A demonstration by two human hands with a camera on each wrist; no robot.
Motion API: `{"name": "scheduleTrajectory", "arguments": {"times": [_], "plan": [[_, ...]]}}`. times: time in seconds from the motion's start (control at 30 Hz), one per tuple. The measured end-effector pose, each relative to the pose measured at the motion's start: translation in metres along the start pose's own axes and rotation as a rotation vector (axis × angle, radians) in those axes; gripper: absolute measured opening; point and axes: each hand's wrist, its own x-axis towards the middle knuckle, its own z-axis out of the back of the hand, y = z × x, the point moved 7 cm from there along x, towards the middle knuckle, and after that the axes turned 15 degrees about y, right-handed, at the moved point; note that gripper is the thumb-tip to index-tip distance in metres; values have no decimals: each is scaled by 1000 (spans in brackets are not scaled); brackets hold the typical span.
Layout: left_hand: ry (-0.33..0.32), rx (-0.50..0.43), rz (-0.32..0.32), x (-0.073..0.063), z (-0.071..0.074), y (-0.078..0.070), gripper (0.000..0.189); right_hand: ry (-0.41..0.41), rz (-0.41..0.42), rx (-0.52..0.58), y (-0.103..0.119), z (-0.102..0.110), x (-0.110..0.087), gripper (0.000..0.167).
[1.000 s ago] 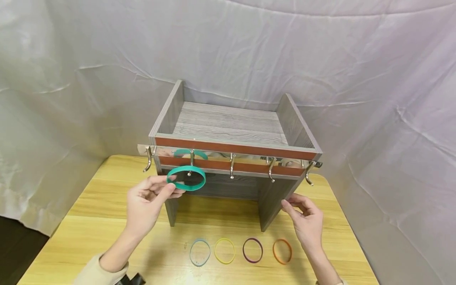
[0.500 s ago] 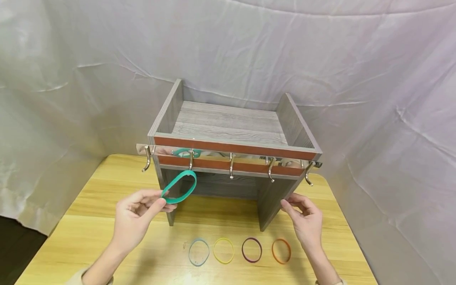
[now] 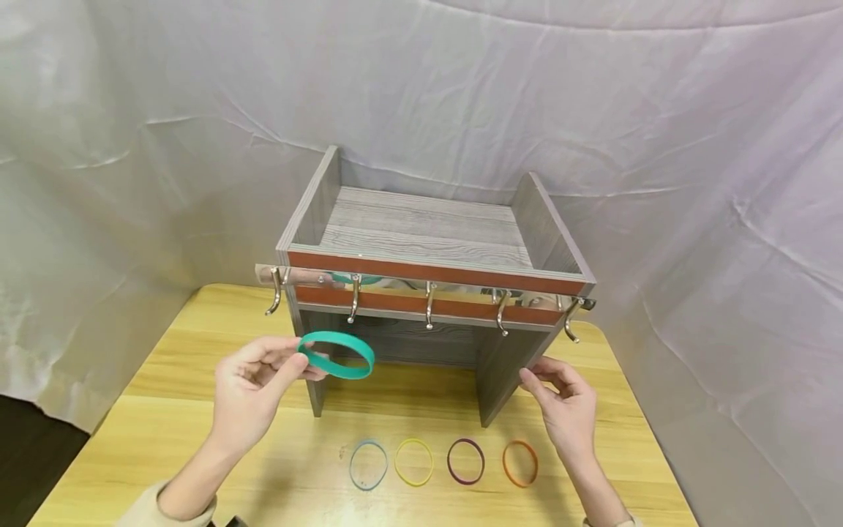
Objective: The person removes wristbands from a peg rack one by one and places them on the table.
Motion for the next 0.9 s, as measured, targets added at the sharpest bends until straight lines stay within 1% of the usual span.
{"name": "scheduleTrajectory", "arguments": {"times": [0.13, 0.17, 0.3, 0.4, 0.5, 0.57, 0.67, 0.73, 0.8, 0.9], "plan": [[18, 20, 47, -8, 1, 1, 33, 3, -3, 0, -1, 0, 0, 18], [19, 31, 70, -11, 2, 2, 36, 3, -3, 2, -1, 0, 0, 18], [40, 2, 97, -27, 6, 11, 42, 2, -1, 7, -1, 0, 0, 18], [61, 4, 136, -38, 10, 17, 44, 0, 1, 13, 0, 0, 0, 18], [78, 38, 219, -47, 15, 23, 44, -1, -2, 10, 1, 0, 0, 18], [86, 41, 253, -53, 18, 28, 41, 0, -5, 7, 1, 0, 0, 19], [78, 54, 323, -63, 23, 36, 37, 1, -6, 5, 0, 0, 0, 19], [76, 62, 386, -71, 26, 43, 33, 3, -6, 8, 0, 0, 0, 19], [76, 78, 465, -80, 28, 50, 29, 3, -3, 12, 0, 0, 0, 19], [90, 108, 559, -92, 30, 61, 19, 5, -1, 18, 0, 0, 0, 19]]}}
